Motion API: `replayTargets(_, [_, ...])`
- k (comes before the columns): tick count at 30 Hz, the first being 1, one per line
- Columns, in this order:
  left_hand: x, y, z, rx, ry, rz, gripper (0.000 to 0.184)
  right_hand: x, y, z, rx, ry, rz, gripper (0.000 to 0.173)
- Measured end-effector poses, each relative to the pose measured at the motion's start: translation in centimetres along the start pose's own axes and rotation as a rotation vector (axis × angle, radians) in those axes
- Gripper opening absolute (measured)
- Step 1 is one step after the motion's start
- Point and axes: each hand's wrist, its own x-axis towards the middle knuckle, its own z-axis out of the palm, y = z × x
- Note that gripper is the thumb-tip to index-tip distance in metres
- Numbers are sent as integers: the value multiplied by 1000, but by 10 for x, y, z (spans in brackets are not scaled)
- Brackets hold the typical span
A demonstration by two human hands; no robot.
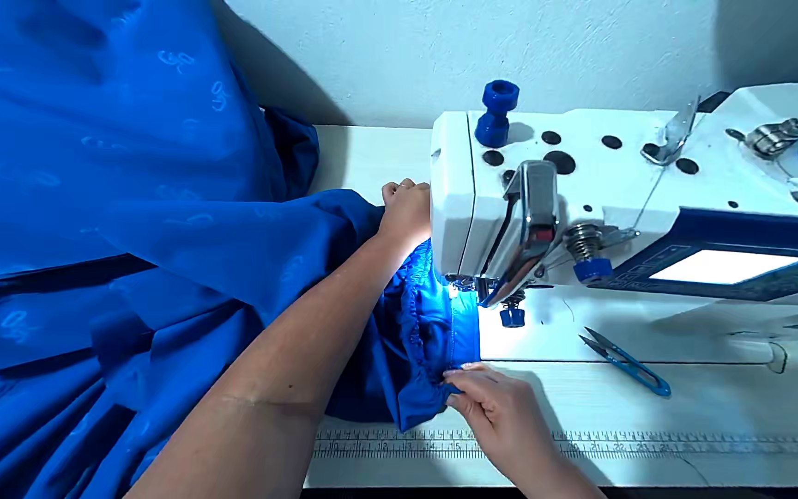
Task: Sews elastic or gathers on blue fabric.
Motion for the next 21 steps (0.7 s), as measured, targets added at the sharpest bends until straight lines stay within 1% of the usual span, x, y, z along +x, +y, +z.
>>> replayTargets(3, [10,-4,-1,0,-38,-11,20,8,3,1,10,5,54,25])
replayTargets(5, [0,-2,-6,-30,32,31,27,8,5,1,27,5,64,26])
replayTargets(6, [-14,4,-16,-45,65,64,35,7,5,1,35,9,65,26])
replayTargets(7, [-35,15,-34,-67,61,87,41,7,6,1,42,14,68,26])
replayTargets(8, [-61,29,-59,-114,1,97,40,7,5,1,47,17,73,26])
replayTargets(9, [-86,34,-74,-153,-17,165,31,7,5,1,48,13,83,26])
replayTargets(10, [-111,32,-80,-202,-34,285,17,7,5,1,47,6,95,26])
replayTargets(11, [-133,27,-80,-237,-86,433,22,7,5,1,47,-2,105,26])
replayTargets(12, [-149,24,-81,-255,-179,567,38,8,6,1,43,-1,103,25])
replayTargets(13, [-160,24,-83,-237,-254,665,46,8,6,2,29,9,92,24])
replayTargets(14, [-166,27,-89,-176,-294,719,50,7,6,2,14,16,84,23])
replayTargets(15, [-169,30,-99,-79,-298,737,51,7,5,2,1,16,82,23])
replayTargets(17, [-178,43,-132,104,-302,725,52,9,3,1,-1,4,73,20])
replayTargets(19, [-201,72,-173,177,-312,765,50,11,1,-2,18,-39,-3,18])
replayTargets(21, [-236,103,-207,133,-339,859,44,10,-11,-13,-5,-86,-224,17])
